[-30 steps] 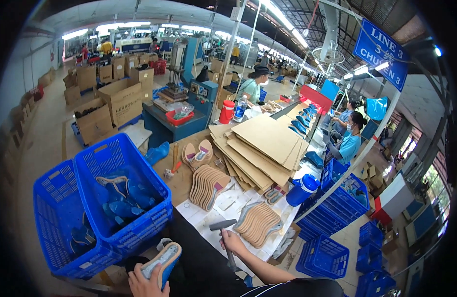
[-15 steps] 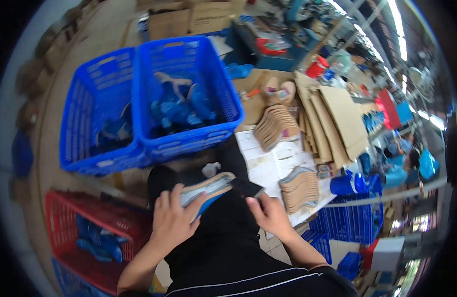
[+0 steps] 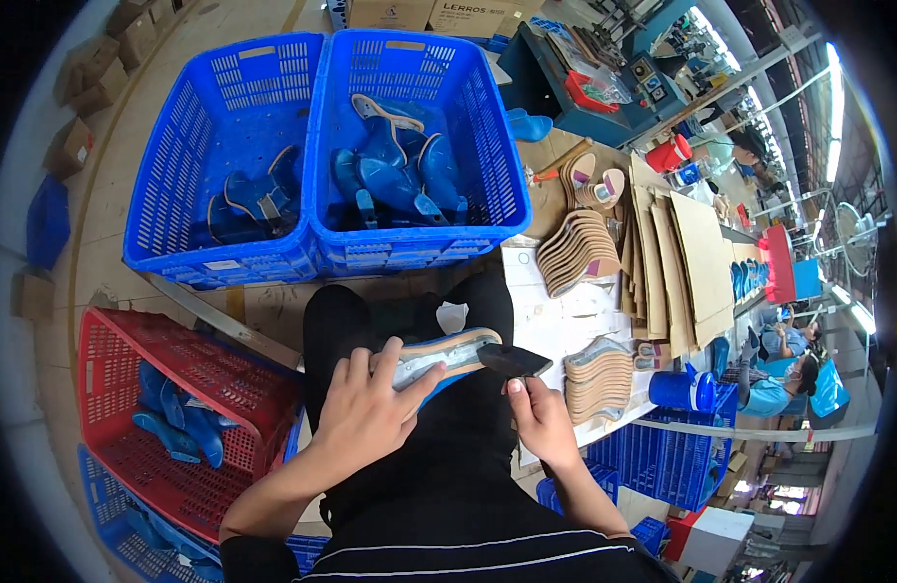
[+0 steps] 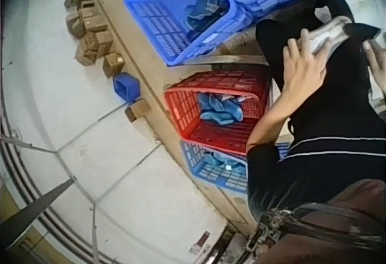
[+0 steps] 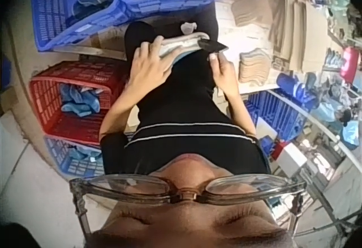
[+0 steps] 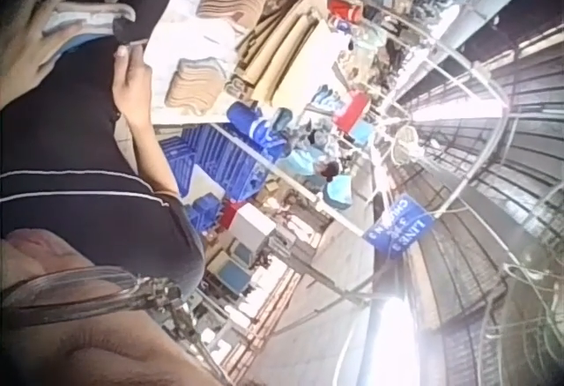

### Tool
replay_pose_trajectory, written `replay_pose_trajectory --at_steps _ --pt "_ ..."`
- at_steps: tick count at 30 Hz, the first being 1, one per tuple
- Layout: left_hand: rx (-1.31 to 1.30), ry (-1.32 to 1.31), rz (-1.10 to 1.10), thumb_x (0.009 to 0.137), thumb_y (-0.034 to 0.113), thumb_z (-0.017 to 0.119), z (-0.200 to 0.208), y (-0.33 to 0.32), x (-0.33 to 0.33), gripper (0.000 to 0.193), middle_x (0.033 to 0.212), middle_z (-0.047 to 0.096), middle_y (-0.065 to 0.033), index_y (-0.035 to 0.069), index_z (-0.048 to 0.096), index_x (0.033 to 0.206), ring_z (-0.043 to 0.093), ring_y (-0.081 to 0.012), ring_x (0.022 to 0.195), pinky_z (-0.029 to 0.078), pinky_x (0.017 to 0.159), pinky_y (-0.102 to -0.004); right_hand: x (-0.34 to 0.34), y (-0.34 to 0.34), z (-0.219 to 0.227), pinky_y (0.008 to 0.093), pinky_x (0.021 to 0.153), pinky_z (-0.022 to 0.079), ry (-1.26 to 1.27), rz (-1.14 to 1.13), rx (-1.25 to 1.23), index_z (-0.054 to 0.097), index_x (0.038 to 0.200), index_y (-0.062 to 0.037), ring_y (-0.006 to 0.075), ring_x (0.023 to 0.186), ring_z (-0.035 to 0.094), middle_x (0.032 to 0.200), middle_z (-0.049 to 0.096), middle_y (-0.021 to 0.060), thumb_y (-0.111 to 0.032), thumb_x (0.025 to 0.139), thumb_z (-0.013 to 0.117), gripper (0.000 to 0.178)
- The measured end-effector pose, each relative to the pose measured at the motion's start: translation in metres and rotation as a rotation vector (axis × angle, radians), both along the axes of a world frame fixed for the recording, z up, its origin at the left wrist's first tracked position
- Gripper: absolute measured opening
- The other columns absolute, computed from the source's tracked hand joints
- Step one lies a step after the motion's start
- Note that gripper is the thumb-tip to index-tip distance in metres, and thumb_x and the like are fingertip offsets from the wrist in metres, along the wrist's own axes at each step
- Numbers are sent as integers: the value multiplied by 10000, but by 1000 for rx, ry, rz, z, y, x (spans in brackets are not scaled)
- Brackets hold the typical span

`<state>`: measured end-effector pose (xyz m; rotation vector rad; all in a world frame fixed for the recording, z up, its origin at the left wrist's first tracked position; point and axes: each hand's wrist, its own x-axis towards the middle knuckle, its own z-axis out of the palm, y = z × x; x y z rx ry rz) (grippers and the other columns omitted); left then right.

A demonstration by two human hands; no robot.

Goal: Hammering and shaping shoe soles onto shoe lasts for footwear assembly.

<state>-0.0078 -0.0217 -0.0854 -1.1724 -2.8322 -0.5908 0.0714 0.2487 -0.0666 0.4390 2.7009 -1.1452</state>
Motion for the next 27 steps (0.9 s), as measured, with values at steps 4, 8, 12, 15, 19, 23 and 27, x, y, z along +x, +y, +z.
replay_pose_trajectory --at_steps 4,8,12,15,19,23,27 --pt "9 6 0 803 253 841 -1 0 -2 678 1358 527 -201 292 663 1456 532 -326 990 478 829 -424 -4 -7 21 358 543 444 43 -47 -54 673 974 14 207 548 579 623 590 107 -293 1136 551 368" --pt "16 6 -4 824 229 823 -4 0 -4 645 1347 540 -211 292 674 1449 539 -323 985 475 822 -424 -6 -10 21 386 556 456 168 -82 -56 668 907 17 254 563 607 646 611 166 -260 1118 581 359" --pt "30 -22 -5 833 213 813 -3 2 -5 634 1336 548 -221 298 675 1446 545 -323 978 471 814 -424 -3 -3 0 434 578 496 -52 13 140 679 866 38 422 627 665 692 636 264 -293 1092 623 405" --pt "9 -25 -7 835 209 811 -6 3 -5 633 1331 552 -225 307 675 1446 547 -326 969 467 810 -420 -5 1 27 377 558 477 85 44 97 676 972 18 280 576 621 747 659 155 -276 1105 593 333" --pt "6 0 -16 834 211 811 -9 4 -8 661 1349 549 -226 321 655 1467 548 -333 973 466 813 -420 20 7 64 256 393 358 750 -304 -163 595 1119 -57 129 430 461 746 589 33 -387 1125 550 333" --pt "16 5 -6 830 212 815 -12 3 -8 709 1385 544 -237 332 628 1503 553 -345 994 476 832 -423 12 11 111 244 311 248 848 -1 -541 480 904 -137 87 353 354 546 415 16 -704 1043 499 584" --pt "55 2 -16 828 208 816 -11 6 -8 724 1401 541 -244 334 621 1513 558 -351 1009 485 844 -433 49 8 2 311 639 477 600 -93 368 635 1161 -91 135 850 614 998 641 26 -287 1115 578 209"
